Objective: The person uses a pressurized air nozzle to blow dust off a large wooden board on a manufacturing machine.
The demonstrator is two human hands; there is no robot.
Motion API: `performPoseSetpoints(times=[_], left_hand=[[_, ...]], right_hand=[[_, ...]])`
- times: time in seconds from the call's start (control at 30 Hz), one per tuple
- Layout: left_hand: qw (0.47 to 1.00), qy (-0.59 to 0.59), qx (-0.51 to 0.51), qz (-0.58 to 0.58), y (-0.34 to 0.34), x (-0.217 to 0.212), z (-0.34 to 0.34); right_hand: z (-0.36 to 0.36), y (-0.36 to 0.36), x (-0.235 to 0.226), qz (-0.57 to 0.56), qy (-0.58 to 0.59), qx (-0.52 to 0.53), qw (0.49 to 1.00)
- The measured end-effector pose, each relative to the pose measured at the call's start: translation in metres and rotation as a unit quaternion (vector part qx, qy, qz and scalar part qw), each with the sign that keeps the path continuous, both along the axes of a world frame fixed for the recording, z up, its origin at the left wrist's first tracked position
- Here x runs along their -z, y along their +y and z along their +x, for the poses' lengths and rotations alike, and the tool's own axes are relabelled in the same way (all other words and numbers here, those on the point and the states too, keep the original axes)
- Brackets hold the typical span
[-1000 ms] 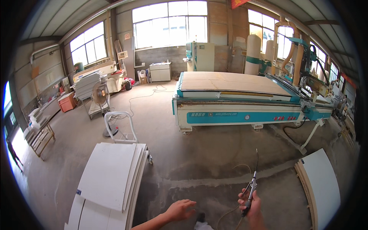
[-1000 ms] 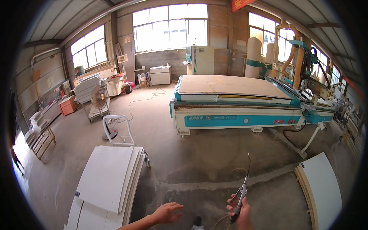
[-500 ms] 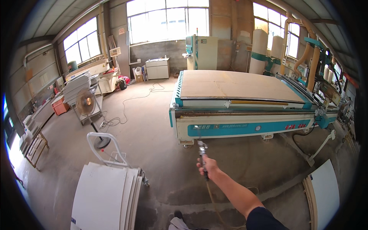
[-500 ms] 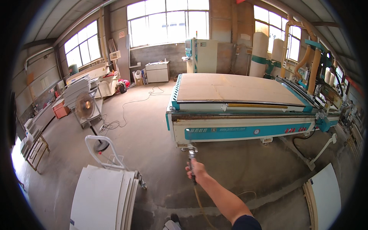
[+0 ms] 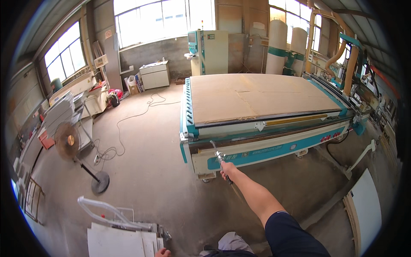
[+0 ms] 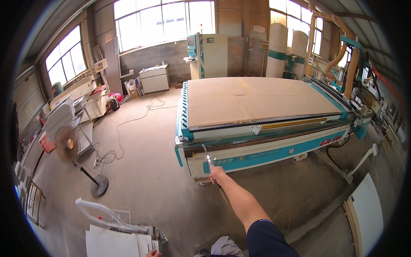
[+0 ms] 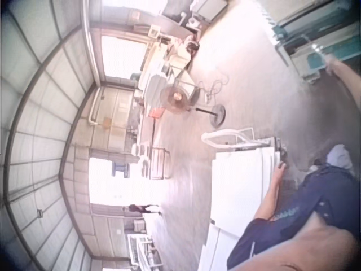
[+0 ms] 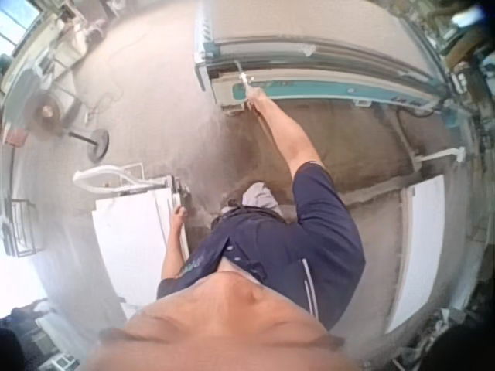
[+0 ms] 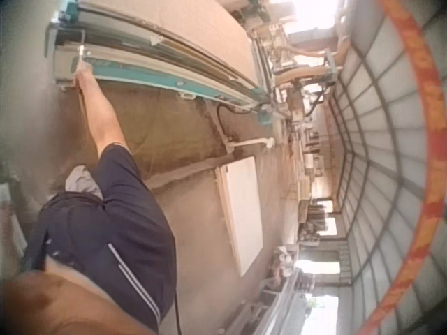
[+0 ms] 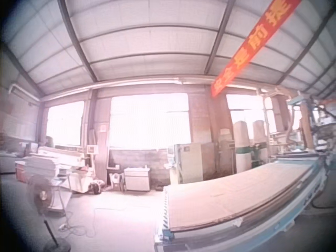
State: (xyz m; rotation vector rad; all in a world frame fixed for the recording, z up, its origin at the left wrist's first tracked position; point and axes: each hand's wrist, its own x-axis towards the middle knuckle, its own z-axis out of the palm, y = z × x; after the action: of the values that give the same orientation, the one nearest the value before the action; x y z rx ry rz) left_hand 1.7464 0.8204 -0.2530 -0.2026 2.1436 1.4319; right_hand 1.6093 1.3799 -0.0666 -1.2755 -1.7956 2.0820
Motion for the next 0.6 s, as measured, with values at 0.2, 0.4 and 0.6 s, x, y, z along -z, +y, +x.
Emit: performPoseSetpoints(times=[0.2, 0.4, 0.6], left_hand=[[0.98, 0.09, 0.059, -0.17, -0.002, 0.003, -0.145], [0.918, 0.06, 0.249, -0.304, 0.016, 0.042, -0.131], [0.911, -0.002, 0.318, -0.263, 0.089, 0.068, -0.227]], right_hand=[[-0.084, 0.1, 0.054, -0.088, -0.019, 0.111, 0.99], [-0.104, 0.201, 0.072, -0.074, -0.017, 0.294, 0.953], [-0.122, 0.222, 0.069, -0.074, 0.026, 0.297, 0.952]])
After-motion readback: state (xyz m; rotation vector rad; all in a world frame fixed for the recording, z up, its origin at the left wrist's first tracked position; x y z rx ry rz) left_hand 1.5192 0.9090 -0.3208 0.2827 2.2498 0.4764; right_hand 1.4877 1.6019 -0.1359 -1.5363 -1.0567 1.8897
